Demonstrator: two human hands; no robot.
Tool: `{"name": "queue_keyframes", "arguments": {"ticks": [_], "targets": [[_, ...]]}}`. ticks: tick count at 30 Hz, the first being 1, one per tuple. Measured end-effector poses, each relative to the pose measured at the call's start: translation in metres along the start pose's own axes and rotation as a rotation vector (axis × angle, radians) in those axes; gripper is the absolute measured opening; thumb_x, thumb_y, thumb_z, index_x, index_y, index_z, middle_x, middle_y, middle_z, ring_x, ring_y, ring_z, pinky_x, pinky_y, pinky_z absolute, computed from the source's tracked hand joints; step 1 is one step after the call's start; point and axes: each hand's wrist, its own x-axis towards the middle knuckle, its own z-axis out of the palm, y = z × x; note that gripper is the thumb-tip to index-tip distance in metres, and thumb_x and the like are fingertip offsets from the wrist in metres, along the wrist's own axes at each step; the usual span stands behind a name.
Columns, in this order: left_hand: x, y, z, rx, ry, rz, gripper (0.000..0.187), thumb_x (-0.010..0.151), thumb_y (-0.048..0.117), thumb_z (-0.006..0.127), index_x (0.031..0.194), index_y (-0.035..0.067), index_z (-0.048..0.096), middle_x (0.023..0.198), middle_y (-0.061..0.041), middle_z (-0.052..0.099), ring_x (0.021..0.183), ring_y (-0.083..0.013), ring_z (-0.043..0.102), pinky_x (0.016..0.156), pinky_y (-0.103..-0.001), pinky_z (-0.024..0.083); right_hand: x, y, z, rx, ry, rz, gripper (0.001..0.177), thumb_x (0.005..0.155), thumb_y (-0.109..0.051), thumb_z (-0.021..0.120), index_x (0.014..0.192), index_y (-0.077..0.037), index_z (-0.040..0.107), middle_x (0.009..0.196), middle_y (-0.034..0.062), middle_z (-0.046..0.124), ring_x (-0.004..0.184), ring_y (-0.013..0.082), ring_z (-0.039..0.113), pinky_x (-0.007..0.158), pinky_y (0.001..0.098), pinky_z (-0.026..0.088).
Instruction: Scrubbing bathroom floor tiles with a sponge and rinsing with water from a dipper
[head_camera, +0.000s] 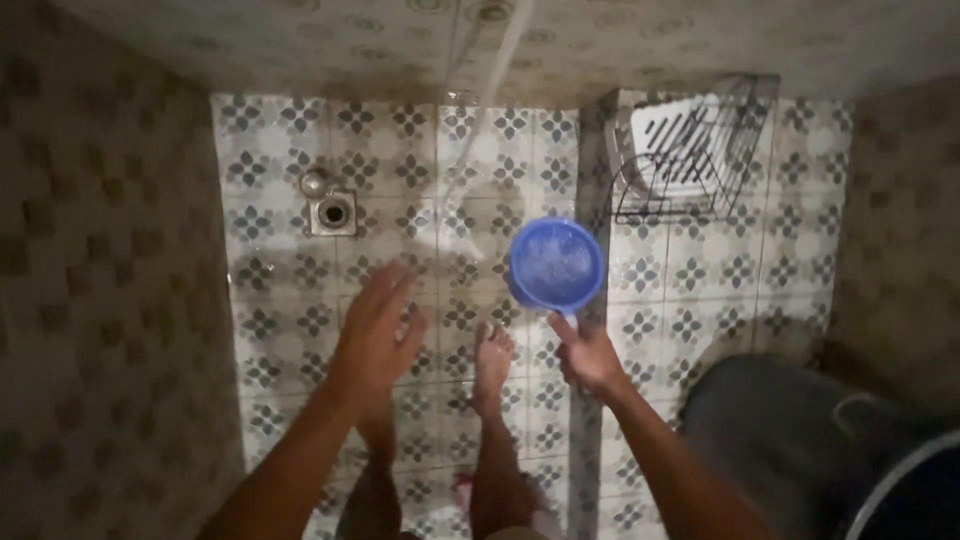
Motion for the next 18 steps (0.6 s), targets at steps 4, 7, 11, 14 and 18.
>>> {"name": "queue_keyframes", "arguments": {"ticks": [4, 7, 11, 14, 18], "targets": [[-0.018, -0.015, 0.001, -0.065, 0.002, 0.141, 0.053, 0.093, 0.026, 0.075, 0.136, -0.004, 0.064, 0.132, -0.033, 0.062, 0.122, -0.0514, 0.061, 0.101, -0.057, 0.052, 0.034, 0.096, 0.000, 0.087, 0.068, 0.127, 0.049, 0.097, -0.043, 0.065, 0.094, 0.007, 0.064, 0.055, 0.0145, 0.051, 0.041, 0.0211, 0.051, 0.039, 0.0380, 0.046], [-0.026, -0.017, -0.021, -0.057, 0.017, 0.185, 0.051, 0.092, 0.027, 0.078, 0.130, -0.006, 0.067, 0.131, -0.034, 0.063, 0.119, -0.0484, 0.064, 0.099, -0.055, 0.055, 0.041, 0.115, 0.005, 0.055, 0.093, 0.157, 0.037, 0.097, -0.032, 0.063, 0.092, 0.004, 0.066, 0.058, 0.0159, 0.058, 0.045, 0.0245, 0.060, 0.040, 0.0395, 0.051], [-0.042, -0.047, -0.037, -0.089, 0.089, 0.184, 0.052, 0.086, 0.026, 0.082, 0.128, -0.002, 0.069, 0.124, -0.032, 0.067, 0.114, -0.0486, 0.066, 0.097, -0.052, 0.055, 0.076, 0.122, 0.026, -0.579, 0.038, -0.021, 0.045, 0.102, -0.030, 0.051, 0.111, 0.010, 0.070, 0.100, 0.0305, 0.074, 0.097, 0.0431, 0.075, 0.086, 0.0509, 0.057], [-0.055, -0.063, -0.064, -0.044, 0.127, 0.118, 0.055, 0.085, 0.029, 0.082, 0.129, -0.001, 0.068, 0.123, -0.032, 0.066, 0.114, -0.0485, 0.066, 0.095, -0.054, 0.056, 0.089, 0.063, 0.050, -0.581, 0.151, 0.002, 0.065, 0.096, -0.059, 0.043, 0.074, -0.011, 0.080, 0.069, 0.0084, 0.076, 0.077, 0.0288, 0.077, 0.074, 0.0424, 0.056], [-0.074, -0.082, -0.097, -0.046, 0.094, 0.023, 0.052, 0.087, 0.022, 0.076, 0.131, -0.004, 0.067, 0.127, -0.036, 0.064, 0.116, -0.0521, 0.064, 0.098, -0.059, 0.053, 0.138, 0.011, 0.092, -1.352, 0.439, -1.097, 0.035, 0.094, -0.021, 0.049, 0.095, 0.005, 0.072, 0.072, 0.0188, 0.064, 0.068, 0.0342, 0.065, 0.061, 0.0472, 0.052]]}}
